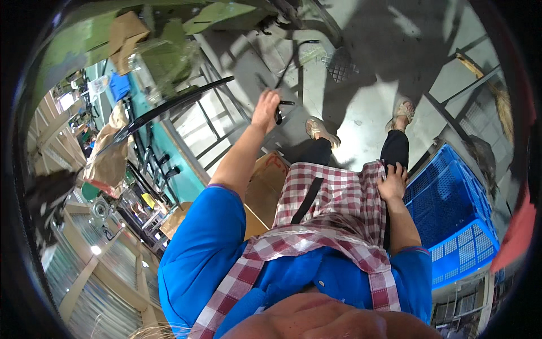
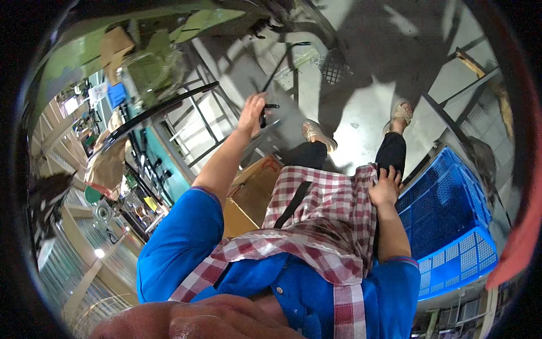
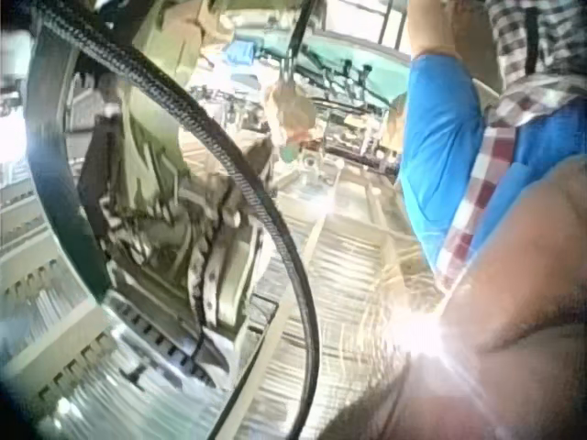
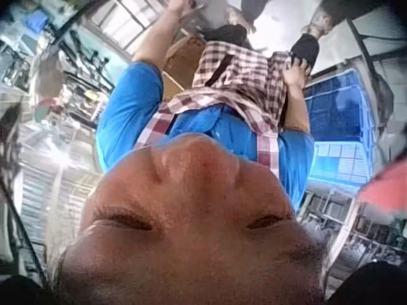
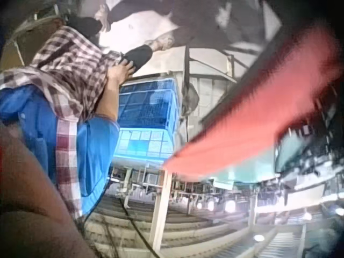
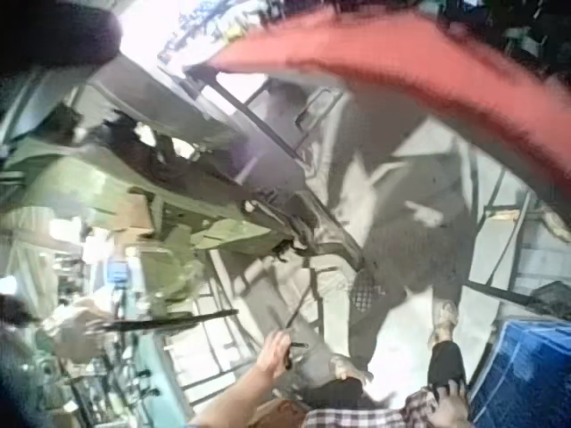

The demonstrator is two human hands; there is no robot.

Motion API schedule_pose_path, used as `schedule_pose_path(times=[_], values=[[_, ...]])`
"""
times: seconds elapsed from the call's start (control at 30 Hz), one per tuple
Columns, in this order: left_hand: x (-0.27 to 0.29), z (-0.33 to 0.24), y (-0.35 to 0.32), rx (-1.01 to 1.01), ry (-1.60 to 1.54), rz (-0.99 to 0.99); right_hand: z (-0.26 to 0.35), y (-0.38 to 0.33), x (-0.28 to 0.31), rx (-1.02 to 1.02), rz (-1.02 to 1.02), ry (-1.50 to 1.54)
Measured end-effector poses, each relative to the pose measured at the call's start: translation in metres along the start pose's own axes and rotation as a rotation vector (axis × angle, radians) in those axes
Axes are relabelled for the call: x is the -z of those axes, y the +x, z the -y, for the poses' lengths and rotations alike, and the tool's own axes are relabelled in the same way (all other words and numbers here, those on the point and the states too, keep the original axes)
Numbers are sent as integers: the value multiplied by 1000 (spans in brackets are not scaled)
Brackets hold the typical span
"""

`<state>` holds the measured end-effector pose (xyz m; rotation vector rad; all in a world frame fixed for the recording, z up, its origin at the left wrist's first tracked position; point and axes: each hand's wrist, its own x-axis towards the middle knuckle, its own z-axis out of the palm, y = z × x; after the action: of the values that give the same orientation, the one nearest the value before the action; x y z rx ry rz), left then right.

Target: The person picks up black metal rods and inserts them into a green machine, then removes the assembled frame and places it on a table. This process is repeated multiple times.

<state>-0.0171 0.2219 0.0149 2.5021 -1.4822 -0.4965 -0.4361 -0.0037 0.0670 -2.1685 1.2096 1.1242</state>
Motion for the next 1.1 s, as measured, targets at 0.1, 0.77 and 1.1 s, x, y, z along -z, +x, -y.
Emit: schedule_pose_path(times=[0.1, 0.77, 1.1], values=[[42, -78, -15, -95, -199, -112, 3, -15, 2, 167, -72, 101], [385, -220, -133, -142, -1978, -478, 170, -266, 239, 1018, -412, 485], [356, -222, -154, -36, -1850, -547, 189, -276, 235, 1212, -474, 420]])
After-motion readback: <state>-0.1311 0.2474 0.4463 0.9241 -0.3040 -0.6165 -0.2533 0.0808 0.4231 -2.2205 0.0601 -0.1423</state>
